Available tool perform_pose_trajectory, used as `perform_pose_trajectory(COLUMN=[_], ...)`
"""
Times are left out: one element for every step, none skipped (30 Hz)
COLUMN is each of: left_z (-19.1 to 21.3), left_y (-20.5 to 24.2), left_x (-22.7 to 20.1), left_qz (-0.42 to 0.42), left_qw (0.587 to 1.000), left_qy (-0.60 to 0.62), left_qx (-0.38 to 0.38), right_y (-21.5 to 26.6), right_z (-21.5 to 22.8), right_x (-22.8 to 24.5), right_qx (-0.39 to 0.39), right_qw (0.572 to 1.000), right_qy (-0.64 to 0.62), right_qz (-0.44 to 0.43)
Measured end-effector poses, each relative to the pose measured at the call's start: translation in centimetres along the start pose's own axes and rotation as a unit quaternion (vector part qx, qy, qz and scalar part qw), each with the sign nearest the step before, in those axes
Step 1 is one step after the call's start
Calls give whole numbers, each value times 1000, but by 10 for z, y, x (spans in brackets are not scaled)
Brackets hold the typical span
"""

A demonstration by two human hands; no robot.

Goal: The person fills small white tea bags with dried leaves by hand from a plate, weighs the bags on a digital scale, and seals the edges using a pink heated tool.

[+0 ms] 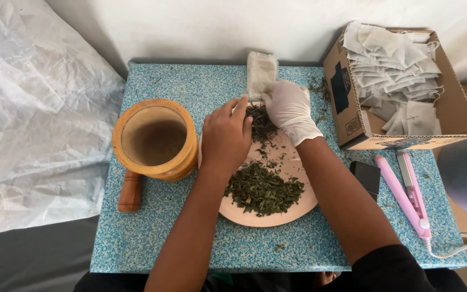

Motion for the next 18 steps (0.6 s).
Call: perform_pose_trajectory(left_z=[0,0,1,2,2,2,2,1,0,-2,-4,-6,-4,-3,-1,2,5,8], left_y=[0,0,1,0,1,1,1,1,1,2,1,1,2,3,2,1,1,1], left_x=[-1,-1,0,-1,-1,-1,-1,-1,-2,-2,-1,-1,-2,-4,-6,-6,-7,-8], left_qz=[-2,-2,-1,-1,-2,-2,-2,-5,-9,-10,-8,-7,-6,-7,-8,-7,-4,-1], left_qw=[1000,1000,1000,1000,1000,1000,1000,1000,1000,1000,1000,1000,1000,1000,1000,1000,1000,1000], left_qy=[1,2,0,0,1,1,2,1,1,2,-6,-13,-14,-9,-5,-6,-1,4], left_qx=[0,-2,-4,-5,-6,-7,-9,-8,-7,-6,-2,2,2,2,-1,-2,-8,-14], right_y=[1,2,3,11,19,27,30,32,36,33,30,26,29,32,35,39,45,52], right_z=[1,2,4,15,26,38,42,45,48,46,46,46,47,52,59,63,71,79], right_x=[-2,-3,-3,0,2,4,7,10,11,8,6,4,6,8,10,15,16,16], right_qx=[-1,-10,-19,-20,-31,-42,-43,-34,-24,-24,-33,-42,-41,-80,-120,-120,-156,-191], right_qw=[1000,1000,1000,1000,999,998,998,996,993,993,990,986,986,974,958,958,931,897], right_qy=[1,-2,-6,-6,-31,-55,-55,-86,-117,-117,-140,-163,-164,-211,-258,-258,-327,-393], right_qz=[-2,-1,2,2,-2,-6,-6,-4,-4,-6,-4,-2,-1,15,31,33,47,59])
Point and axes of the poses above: each hand's wrist, its own y-axis away from the middle knuckle, its own z-axis out of the back of the hand, x = y × z, the point moved 6 cm from there along -y, towards the middle knuckle, and after that the axes turned 5 degrees about -y, right-handed, at the moved point
